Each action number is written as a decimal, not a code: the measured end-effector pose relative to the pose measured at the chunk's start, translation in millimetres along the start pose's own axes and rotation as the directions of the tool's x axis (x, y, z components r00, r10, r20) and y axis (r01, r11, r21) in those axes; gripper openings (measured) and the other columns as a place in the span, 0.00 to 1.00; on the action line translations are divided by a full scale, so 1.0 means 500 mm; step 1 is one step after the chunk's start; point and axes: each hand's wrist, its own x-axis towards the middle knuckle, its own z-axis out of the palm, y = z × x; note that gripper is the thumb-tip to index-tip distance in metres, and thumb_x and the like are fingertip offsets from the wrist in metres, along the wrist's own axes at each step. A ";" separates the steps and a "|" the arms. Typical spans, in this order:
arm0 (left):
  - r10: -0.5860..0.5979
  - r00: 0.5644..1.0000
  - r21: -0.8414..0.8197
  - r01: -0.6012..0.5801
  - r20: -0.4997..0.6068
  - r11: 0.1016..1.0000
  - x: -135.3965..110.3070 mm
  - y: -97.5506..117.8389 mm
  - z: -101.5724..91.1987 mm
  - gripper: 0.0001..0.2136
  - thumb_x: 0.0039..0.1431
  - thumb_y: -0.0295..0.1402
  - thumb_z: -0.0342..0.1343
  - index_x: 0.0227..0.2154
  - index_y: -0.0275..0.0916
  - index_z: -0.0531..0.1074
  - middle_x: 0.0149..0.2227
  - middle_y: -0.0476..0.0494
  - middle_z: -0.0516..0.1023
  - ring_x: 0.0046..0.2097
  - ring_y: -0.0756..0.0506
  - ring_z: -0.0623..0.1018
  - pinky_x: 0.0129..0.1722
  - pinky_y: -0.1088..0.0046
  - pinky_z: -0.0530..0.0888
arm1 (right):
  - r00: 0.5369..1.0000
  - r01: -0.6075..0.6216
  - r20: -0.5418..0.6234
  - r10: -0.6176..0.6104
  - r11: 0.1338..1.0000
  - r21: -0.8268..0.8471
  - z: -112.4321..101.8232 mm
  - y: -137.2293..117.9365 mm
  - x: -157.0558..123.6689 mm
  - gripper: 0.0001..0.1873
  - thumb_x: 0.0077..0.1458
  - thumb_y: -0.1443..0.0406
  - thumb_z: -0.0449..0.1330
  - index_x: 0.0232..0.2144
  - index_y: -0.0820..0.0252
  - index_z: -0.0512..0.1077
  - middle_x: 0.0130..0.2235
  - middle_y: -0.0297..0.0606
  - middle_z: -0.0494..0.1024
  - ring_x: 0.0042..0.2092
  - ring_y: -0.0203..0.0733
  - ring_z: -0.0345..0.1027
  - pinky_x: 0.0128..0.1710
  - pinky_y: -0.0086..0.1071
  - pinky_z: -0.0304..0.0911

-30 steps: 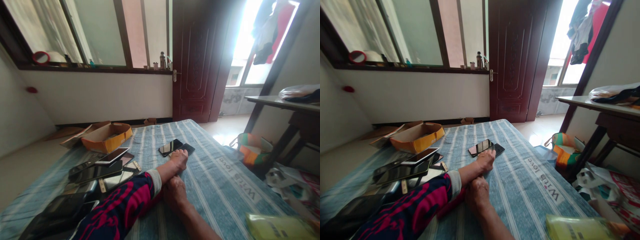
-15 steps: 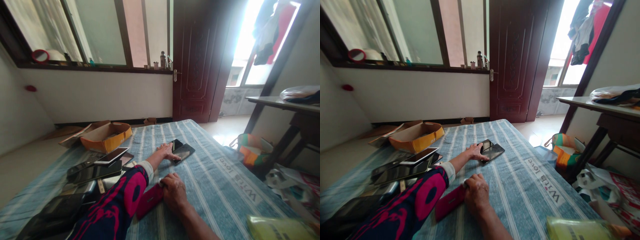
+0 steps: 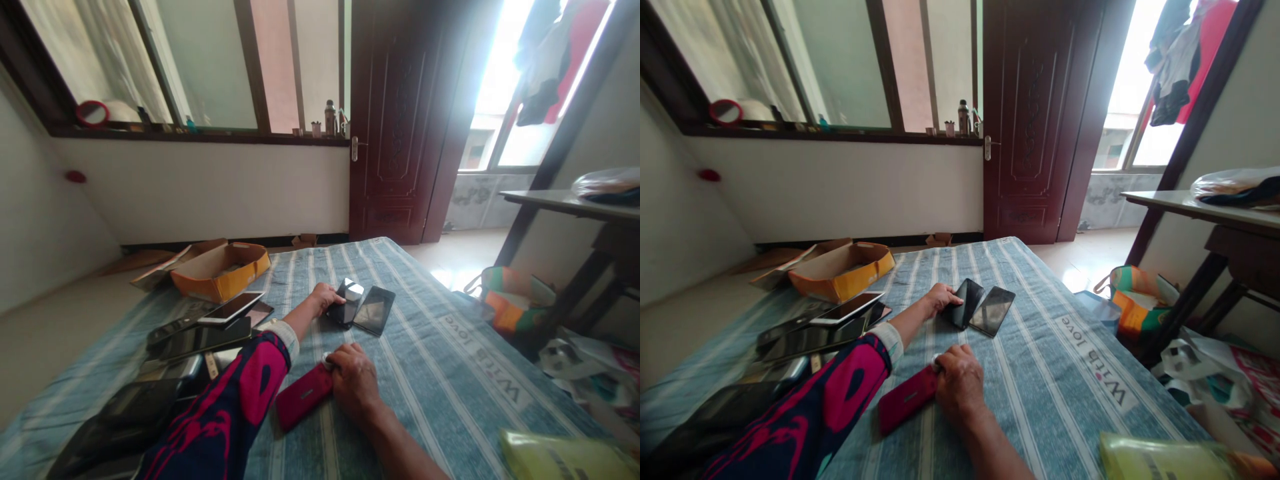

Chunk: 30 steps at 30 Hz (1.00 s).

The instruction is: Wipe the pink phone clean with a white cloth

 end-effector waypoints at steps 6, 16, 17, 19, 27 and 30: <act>-0.063 0.995 -0.069 0.069 0.081 0.995 -0.053 -0.043 -0.092 0.15 0.62 0.37 0.56 0.49 0.36 0.69 0.48 0.40 0.74 0.45 0.43 0.76 0.44 0.60 0.76 | 1.000 -0.017 0.010 0.017 1.000 -0.001 -0.008 -0.004 -0.004 0.16 0.47 0.78 0.55 0.26 0.55 0.78 0.31 0.33 0.76 0.38 0.38 0.64 0.37 0.27 0.54; -0.154 0.977 0.001 0.155 0.146 0.988 -0.216 -0.170 -0.298 0.10 0.28 0.27 0.64 0.21 0.37 0.77 0.18 0.48 0.75 0.25 0.44 0.74 0.24 0.71 0.69 | 0.999 -0.011 0.033 0.011 1.000 0.002 -0.009 0.006 -0.013 0.17 0.48 0.78 0.54 0.28 0.54 0.78 0.33 0.34 0.77 0.39 0.39 0.64 0.38 0.27 0.55; -0.159 0.976 0.008 0.159 0.146 0.987 -0.230 -0.179 -0.309 0.11 0.27 0.27 0.63 0.22 0.37 0.78 0.19 0.48 0.75 0.26 0.44 0.74 0.25 0.71 0.69 | 0.999 -0.009 0.037 0.009 1.000 -0.002 -0.009 0.008 -0.013 0.17 0.48 0.78 0.54 0.28 0.54 0.78 0.33 0.34 0.77 0.39 0.39 0.64 0.38 0.27 0.55; -0.158 0.979 0.024 0.157 0.132 0.987 -0.253 -0.194 -0.327 0.12 0.27 0.28 0.62 0.23 0.38 0.78 0.19 0.49 0.75 0.26 0.45 0.74 0.25 0.72 0.68 | 0.999 -0.007 0.044 0.008 1.000 -0.012 -0.008 0.011 -0.015 0.17 0.49 0.77 0.54 0.29 0.54 0.79 0.33 0.34 0.77 0.39 0.39 0.65 0.38 0.27 0.55; -0.040 0.999 0.082 0.039 0.016 0.996 -0.315 -0.196 -0.345 0.10 0.33 0.32 0.60 0.25 0.38 0.78 0.21 0.50 0.75 0.28 0.46 0.73 0.27 0.75 0.67 | 0.999 0.003 0.039 -0.002 1.000 -0.014 -0.012 0.008 -0.021 0.18 0.49 0.77 0.53 0.29 0.54 0.79 0.34 0.34 0.78 0.40 0.39 0.65 0.40 0.27 0.56; 0.037 0.999 0.134 -0.033 -0.024 0.990 -0.327 -0.178 -0.330 0.08 0.37 0.31 0.58 0.25 0.38 0.78 0.24 0.50 0.76 0.31 0.45 0.75 0.31 0.74 0.69 | 1.000 0.006 0.021 -0.005 1.000 -0.019 -0.015 0.002 -0.023 0.18 0.49 0.77 0.53 0.29 0.54 0.79 0.33 0.34 0.77 0.40 0.39 0.66 0.39 0.27 0.56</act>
